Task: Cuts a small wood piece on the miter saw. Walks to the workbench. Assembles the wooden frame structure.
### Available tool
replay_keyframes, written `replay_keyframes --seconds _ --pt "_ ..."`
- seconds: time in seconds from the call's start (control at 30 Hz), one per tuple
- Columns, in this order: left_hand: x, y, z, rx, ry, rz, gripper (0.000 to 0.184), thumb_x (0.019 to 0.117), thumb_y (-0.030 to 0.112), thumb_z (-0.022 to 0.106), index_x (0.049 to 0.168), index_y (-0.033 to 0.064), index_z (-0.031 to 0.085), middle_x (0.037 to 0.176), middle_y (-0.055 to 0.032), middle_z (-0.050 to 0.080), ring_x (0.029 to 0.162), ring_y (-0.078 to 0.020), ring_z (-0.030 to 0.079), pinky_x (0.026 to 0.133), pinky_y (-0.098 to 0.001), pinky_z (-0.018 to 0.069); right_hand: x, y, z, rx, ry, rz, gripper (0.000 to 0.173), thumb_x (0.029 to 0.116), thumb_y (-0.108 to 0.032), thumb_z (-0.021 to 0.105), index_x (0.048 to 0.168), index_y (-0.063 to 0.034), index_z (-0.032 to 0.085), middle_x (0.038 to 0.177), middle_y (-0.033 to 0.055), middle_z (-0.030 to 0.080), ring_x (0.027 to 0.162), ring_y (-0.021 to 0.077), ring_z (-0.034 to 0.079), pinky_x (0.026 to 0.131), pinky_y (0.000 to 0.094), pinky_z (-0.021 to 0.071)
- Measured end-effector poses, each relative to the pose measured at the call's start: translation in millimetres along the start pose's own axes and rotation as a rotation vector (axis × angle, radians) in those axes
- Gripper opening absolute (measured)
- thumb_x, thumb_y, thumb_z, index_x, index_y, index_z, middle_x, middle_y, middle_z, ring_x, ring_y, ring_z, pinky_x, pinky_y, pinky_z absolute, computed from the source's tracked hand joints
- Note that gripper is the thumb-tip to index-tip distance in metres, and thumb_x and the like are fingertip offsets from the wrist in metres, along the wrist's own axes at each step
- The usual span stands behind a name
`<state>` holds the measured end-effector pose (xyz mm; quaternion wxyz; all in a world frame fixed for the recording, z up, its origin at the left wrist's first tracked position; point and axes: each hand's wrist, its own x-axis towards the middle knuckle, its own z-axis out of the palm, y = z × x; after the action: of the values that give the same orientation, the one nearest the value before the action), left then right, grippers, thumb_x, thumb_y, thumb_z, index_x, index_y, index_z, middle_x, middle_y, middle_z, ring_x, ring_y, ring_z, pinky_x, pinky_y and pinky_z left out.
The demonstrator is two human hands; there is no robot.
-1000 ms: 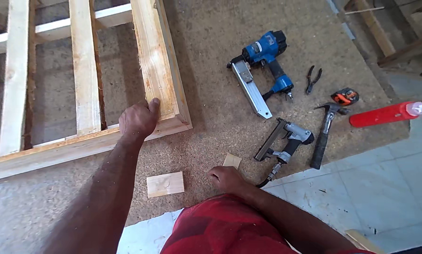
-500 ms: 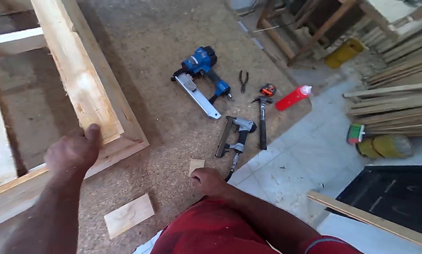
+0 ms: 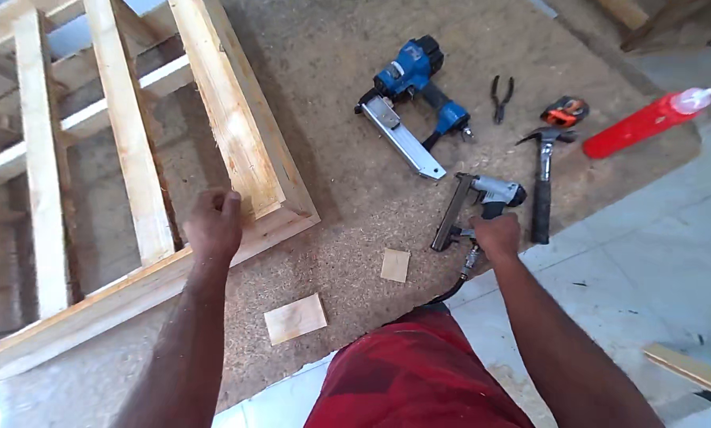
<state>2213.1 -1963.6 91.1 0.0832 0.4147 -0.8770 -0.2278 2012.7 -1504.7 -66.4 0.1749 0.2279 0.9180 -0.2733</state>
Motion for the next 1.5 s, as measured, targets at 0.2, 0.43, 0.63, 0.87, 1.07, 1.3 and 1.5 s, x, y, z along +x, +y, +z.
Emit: replay_keyframes --seconds 0.2,0.43,0.63,0.87,1.07,1.3,1.5 --pt "-16.0 61.5 -5.4 0.063 -0.014 0.315 0.053 0.1000 0.042 0.061 0.136 0.0031 0.059 0.146 -0.0171 0.055 0.137 -0.0311 0.051 0.111 -0.0534 0.0443 20.0 3.6 -14.3 -0.041 -0.110 -0.053 0.060 0.0800 -0.041 0.082 0.108 0.0076 0.061 0.101 0.0321 0.066 0.098 0.0511 0.065 0.080 0.0731 0.0483" --pt "43.7 134.0 54.7 0.859 -0.618 0.562 0.083 0.0861 0.058 0.073 0.148 0.0085 0.051 0.150 -0.0188 0.052 0.150 -0.0431 0.032 0.123 -0.0650 0.0211 -31.9 -33.8 -10.4 0.784 -0.558 -0.161 0.055 0.0755 -0.009 0.078 0.123 -0.0039 0.052 0.088 0.0118 0.071 0.070 0.0247 0.071 0.066 0.0438 0.0634" --pt "59.0 138.0 94.9 1.448 -0.842 0.443 0.113 0.0589 0.085 0.074 0.137 0.0047 0.061 0.133 -0.0169 0.065 0.141 -0.0421 0.045 0.121 -0.0700 0.0126 -43.4 -83.6 29.4 1.161 -1.447 0.009 0.029 0.1019 -0.033 0.052 0.120 -0.0133 0.062 0.068 -0.0025 0.056 0.060 0.0141 0.062 0.072 0.0451 0.0636" --pt "65.4 138.4 104.1 1.533 -0.854 0.447 0.071 0.0674 0.080 0.071 0.095 0.0152 0.076 0.106 -0.0065 0.074 0.125 -0.0340 0.059 0.119 -0.0669 0.0197 -71.0 -112.6 99.1 1.050 -1.723 0.171 0.028 0.1050 -0.029 0.050 0.119 -0.0091 0.062 0.062 -0.0040 0.045 0.047 0.0099 0.049 0.054 0.0342 0.0574" --pt "64.1 139.3 104.4 1.514 -0.850 0.448 0.075 0.0754 0.076 0.068 0.107 0.0082 0.071 0.108 -0.0097 0.072 0.119 -0.0332 0.062 0.119 -0.0634 0.0245 -76.1 -117.8 127.7 0.962 -1.811 0.264 0.030 0.1051 -0.030 0.050 0.117 -0.0059 0.062 0.059 -0.0029 0.042 0.044 0.0109 0.048 0.051 0.0356 0.0579" --pt "63.4 139.5 106.6 1.538 -0.845 0.432 0.074 0.0747 0.072 0.071 0.110 0.0063 0.070 0.108 -0.0102 0.072 0.121 -0.0325 0.061 0.119 -0.0613 0.0246 -75.4 -123.1 136.4 0.945 -1.852 0.232 0.027 0.1039 -0.028 0.050 0.116 -0.0065 0.062 0.059 -0.0029 0.043 0.044 0.0106 0.048 0.051 0.0354 0.0578" --pt "63.5 139.8 107.1 1.554 -0.852 0.419 0.078 0.0750 0.072 0.071 0.115 0.0050 0.068 0.112 -0.0105 0.072 0.124 -0.0331 0.060 0.120 -0.0613 0.0221 -78.3 -124.2 142.1 0.930 -1.872 0.252 0.027 0.1039 -0.027 0.050 0.116 -0.0062 0.062 0.058 -0.0032 0.043 0.043 0.0102 0.048 0.050 0.0342 0.0574"
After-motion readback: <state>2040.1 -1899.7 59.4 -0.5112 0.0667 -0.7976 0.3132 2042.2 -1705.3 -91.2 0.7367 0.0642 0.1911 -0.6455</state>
